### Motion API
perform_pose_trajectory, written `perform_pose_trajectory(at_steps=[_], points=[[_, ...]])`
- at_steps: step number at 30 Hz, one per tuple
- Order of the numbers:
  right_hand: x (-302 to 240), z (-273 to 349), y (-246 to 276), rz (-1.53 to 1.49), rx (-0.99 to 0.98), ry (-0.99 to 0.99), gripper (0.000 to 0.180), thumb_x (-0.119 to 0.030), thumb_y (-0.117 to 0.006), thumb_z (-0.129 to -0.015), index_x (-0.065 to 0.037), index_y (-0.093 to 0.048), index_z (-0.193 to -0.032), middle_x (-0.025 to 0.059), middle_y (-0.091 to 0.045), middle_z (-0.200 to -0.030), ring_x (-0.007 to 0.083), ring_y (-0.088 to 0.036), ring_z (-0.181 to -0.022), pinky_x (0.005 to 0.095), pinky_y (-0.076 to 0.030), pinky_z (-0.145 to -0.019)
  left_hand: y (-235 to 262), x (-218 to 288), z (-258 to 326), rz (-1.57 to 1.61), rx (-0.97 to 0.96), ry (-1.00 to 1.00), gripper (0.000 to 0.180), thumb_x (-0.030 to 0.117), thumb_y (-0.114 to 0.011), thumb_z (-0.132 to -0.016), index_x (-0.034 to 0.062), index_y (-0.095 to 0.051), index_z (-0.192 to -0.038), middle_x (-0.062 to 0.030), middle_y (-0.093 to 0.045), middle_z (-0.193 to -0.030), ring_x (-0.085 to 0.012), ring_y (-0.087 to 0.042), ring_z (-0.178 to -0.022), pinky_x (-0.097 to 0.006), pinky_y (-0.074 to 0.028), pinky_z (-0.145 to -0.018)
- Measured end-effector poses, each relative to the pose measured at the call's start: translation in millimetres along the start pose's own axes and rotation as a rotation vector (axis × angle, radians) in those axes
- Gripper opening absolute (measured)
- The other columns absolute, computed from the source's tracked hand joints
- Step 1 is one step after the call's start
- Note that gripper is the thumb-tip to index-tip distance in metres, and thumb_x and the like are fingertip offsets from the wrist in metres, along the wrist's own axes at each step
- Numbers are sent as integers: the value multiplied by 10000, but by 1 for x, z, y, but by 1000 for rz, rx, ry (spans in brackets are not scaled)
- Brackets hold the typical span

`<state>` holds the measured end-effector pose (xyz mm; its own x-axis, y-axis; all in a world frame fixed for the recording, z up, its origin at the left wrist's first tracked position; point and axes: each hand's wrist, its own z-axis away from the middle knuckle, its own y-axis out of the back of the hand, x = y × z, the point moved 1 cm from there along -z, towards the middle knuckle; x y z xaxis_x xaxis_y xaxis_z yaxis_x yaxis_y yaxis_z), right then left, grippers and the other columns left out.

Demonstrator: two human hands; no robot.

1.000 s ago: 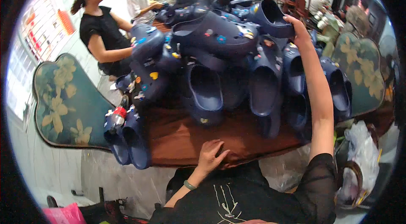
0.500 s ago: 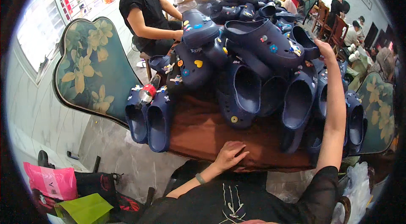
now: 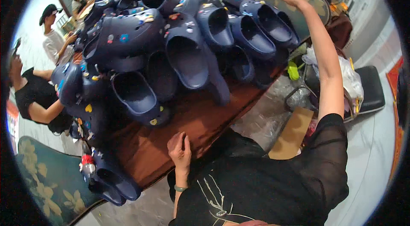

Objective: Applying decorative jibbitz charms to the holes of rubber clogs.

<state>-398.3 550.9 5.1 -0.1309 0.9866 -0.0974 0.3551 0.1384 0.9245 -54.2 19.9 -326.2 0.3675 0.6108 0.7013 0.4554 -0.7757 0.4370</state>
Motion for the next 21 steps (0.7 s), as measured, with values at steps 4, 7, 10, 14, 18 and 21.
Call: perform_pose_trajectory(at_steps=[4,7,10,14,18,21], points=[[4,61,-36,-241,-232,-105,452,-466,-624,-868,-32,-606,-742,-33,-426,-555,85,-388,-485,310,-302,-446,1,-2,4,-93,16,-6,174,37,-687,-787,9,-683,-959,-143,-676,-955,-300,-634,-927,-390,-461,-861],[-13,78,-59,-252,-309,-58,499,-473,-659,-832,25,-631,-837,46,-561,-696,135,-522,-659,331,-417,-588,4,-1,5,-149,20,-20,179,39,-689,-786,9,-682,-962,-144,-676,-949,-302,-635,-928,-393,-464,-853],[-36,75,-77,70,-230,23,527,-457,-636,-821,65,-612,-883,271,-639,-878,391,-617,-812,449,-468,-728,10,1,8,-127,66,-15,171,38,-689,-782,9,-680,-950,-148,-673,-936,-311,-633,-904,-397,-469,-828],[-6,72,-105,123,-101,-197,441,-330,-516,-902,98,-620,-870,325,-611,-934,469,-585,-937,496,-449,-811,6,6,2,-130,36,-52,189,29,-691,-762,11,-672,-950,-146,-668,-920,-312,-629,-884,-406,-469,-796],[11,75,-112,51,75,-301,385,-310,-479,-910,25,-622,-1035,286,-608,-1058,437,-565,-1037,498,-438,-878,8,6,2,-119,39,-53,189,41,-698,-769,16,-674,-954,-146,-668,-946,-311,-630,-913,-404,-470,-806],[-6,80,-103,-68,171,-382,349,-309,-451,-933,-42,-611,-1091,254,-612,-1085,440,-552,-1051,501,-435,-876,7,3,5,-115,30,-48,187,46,-702,-773,17,-676,-956,-145,-669,-950,-310,-631,-919,-401,-470,-817]])
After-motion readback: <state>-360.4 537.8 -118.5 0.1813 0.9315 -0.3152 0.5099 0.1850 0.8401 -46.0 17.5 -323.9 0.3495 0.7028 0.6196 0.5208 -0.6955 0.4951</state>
